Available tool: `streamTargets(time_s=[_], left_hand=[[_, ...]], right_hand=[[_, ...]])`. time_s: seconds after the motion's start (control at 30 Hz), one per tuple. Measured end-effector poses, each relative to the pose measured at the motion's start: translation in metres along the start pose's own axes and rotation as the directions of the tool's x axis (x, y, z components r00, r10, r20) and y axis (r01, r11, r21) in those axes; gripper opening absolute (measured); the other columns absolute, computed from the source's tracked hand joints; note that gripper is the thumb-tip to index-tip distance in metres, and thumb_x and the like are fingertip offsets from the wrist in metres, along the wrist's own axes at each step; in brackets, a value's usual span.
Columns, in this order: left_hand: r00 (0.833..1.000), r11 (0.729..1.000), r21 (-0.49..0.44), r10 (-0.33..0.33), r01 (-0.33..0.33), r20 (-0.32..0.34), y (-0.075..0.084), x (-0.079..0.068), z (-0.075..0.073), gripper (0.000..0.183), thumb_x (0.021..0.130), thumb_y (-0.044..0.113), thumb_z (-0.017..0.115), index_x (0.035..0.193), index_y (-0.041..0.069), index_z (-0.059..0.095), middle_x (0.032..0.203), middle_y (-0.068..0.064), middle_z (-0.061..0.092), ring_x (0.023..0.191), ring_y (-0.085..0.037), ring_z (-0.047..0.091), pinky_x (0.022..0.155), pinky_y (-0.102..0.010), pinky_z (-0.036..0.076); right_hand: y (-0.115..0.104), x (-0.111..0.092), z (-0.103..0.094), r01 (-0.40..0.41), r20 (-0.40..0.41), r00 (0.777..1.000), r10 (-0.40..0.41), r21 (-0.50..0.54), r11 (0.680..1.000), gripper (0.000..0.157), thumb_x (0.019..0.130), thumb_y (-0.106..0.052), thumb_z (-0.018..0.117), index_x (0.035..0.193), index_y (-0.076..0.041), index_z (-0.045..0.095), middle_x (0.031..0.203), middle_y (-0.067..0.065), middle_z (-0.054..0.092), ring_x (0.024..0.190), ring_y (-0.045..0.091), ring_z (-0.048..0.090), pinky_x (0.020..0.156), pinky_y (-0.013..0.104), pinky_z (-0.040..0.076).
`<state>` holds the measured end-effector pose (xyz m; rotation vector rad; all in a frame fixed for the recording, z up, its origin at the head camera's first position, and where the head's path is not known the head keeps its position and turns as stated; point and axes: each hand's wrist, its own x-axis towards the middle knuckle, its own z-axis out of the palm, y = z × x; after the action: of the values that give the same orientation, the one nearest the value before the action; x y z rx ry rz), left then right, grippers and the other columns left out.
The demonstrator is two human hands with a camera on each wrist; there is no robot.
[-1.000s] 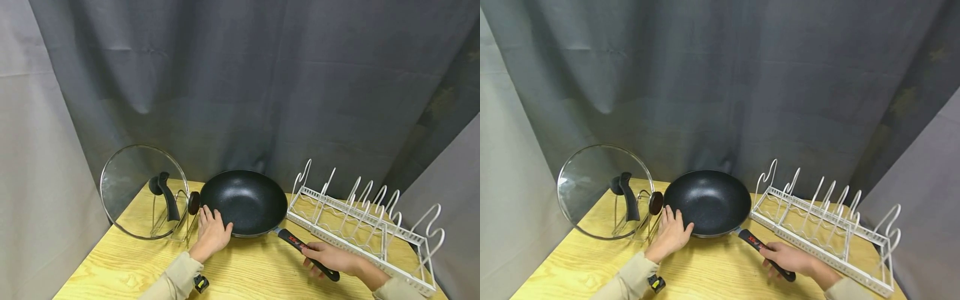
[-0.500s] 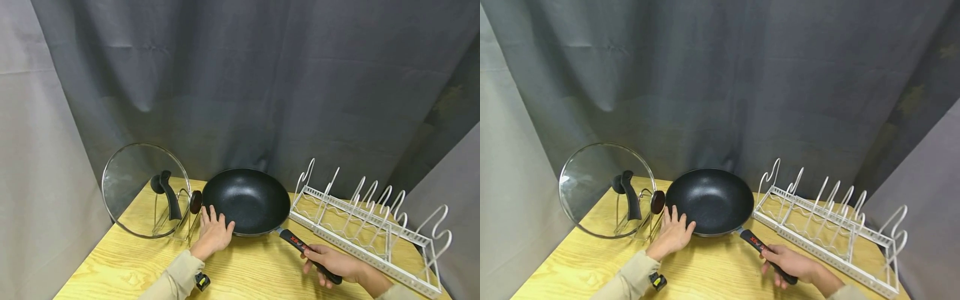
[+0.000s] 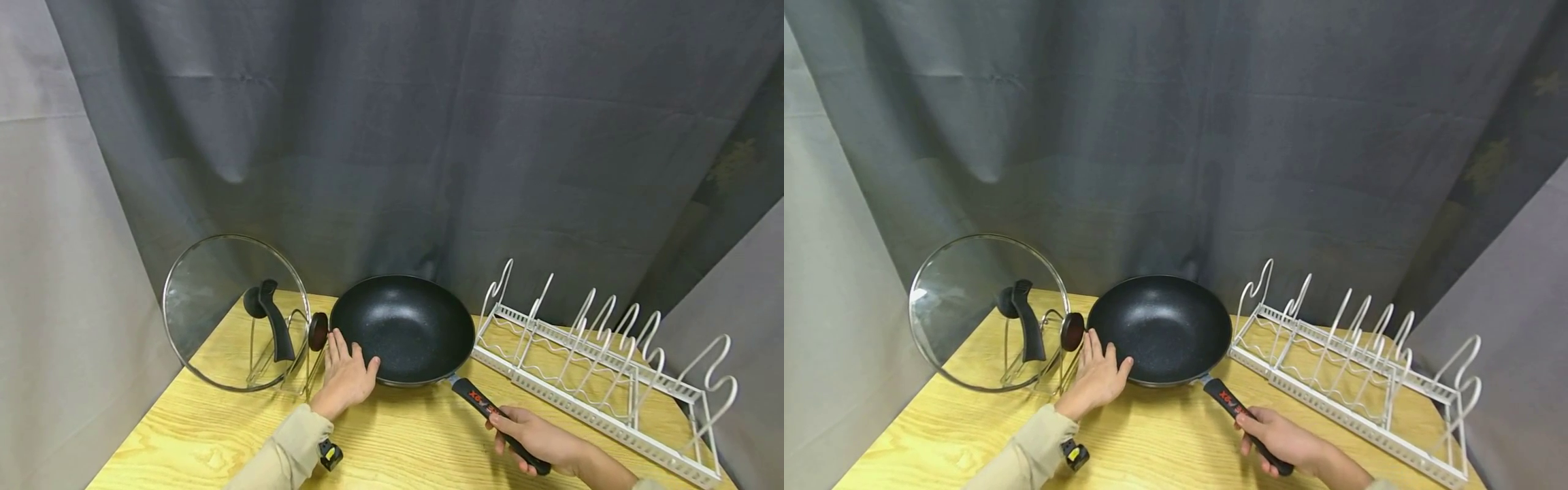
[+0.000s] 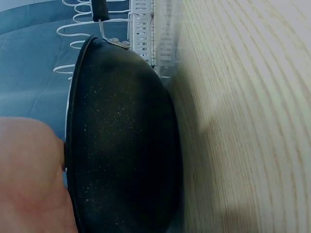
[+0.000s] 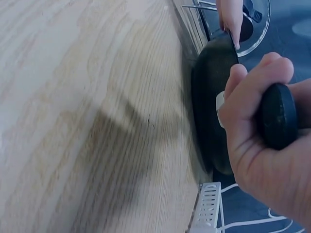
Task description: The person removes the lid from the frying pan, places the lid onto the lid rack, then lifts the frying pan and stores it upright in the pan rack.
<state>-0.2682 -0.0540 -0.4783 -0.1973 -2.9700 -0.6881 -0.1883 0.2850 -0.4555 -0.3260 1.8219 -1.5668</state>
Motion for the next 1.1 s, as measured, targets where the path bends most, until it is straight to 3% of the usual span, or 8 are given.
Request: streamTargets(time_s=[0.23,0.57,0.87,1.1], left_hand=[[0.999,0.999,-0.036,-0.003,0.001,-0.039,-0.002,0.007,0.002,0.062,0.098,0.038,0.044,0.133,-0.014,0.042,0.148,-0.036,-0.005,0.138,-0.047,-0.007,0.111,-0.055,0.005],[0.999,0.999,-0.029,-0.042,0.042,-0.007,-0.001,0.011,-0.002,0.061,0.099,0.039,0.041,0.132,-0.012,0.043,0.149,-0.035,-0.005,0.139,-0.045,-0.007,0.112,-0.054,0.008],[0.998,0.998,-0.043,-0.050,0.048,-0.033,-0.003,0.022,0.000,0.058,0.099,0.036,0.043,0.129,-0.013,0.045,0.149,-0.036,-0.002,0.139,-0.045,-0.006,0.112,-0.053,0.012],[0.997,0.998,-0.032,-0.050,0.048,-0.057,-0.002,0.022,0.000,0.055,0.099,0.034,0.044,0.128,-0.012,0.047,0.148,-0.038,0.002,0.138,-0.047,0.000,0.110,-0.054,0.016]], right_hand=[[-0.001,0.002,0.006,-0.007,0.007,1.000,0.007,0.037,0.999,0.041,0.102,-0.033,0.039,0.114,0.006,0.040,0.081,0.005,0.059,0.045,0.002,0.050,0.039,0.016,0.041],[0.000,0.004,0.018,0.013,0.033,0.999,-0.015,0.063,0.998,0.034,0.104,-0.031,0.036,0.112,0.002,0.041,0.080,0.004,0.058,0.046,0.004,0.051,0.040,0.016,0.042],[0.000,0.007,0.025,0.034,0.031,0.999,-0.037,0.091,0.995,0.031,0.104,-0.029,0.036,0.111,0.001,0.040,0.079,0.004,0.057,0.047,0.005,0.051,0.043,0.018,0.044],[-0.003,0.008,0.031,0.022,0.026,0.999,-0.025,0.108,0.994,0.032,0.103,-0.031,0.037,0.110,0.000,0.041,0.078,0.002,0.057,0.047,0.004,0.052,0.044,0.018,0.044]])
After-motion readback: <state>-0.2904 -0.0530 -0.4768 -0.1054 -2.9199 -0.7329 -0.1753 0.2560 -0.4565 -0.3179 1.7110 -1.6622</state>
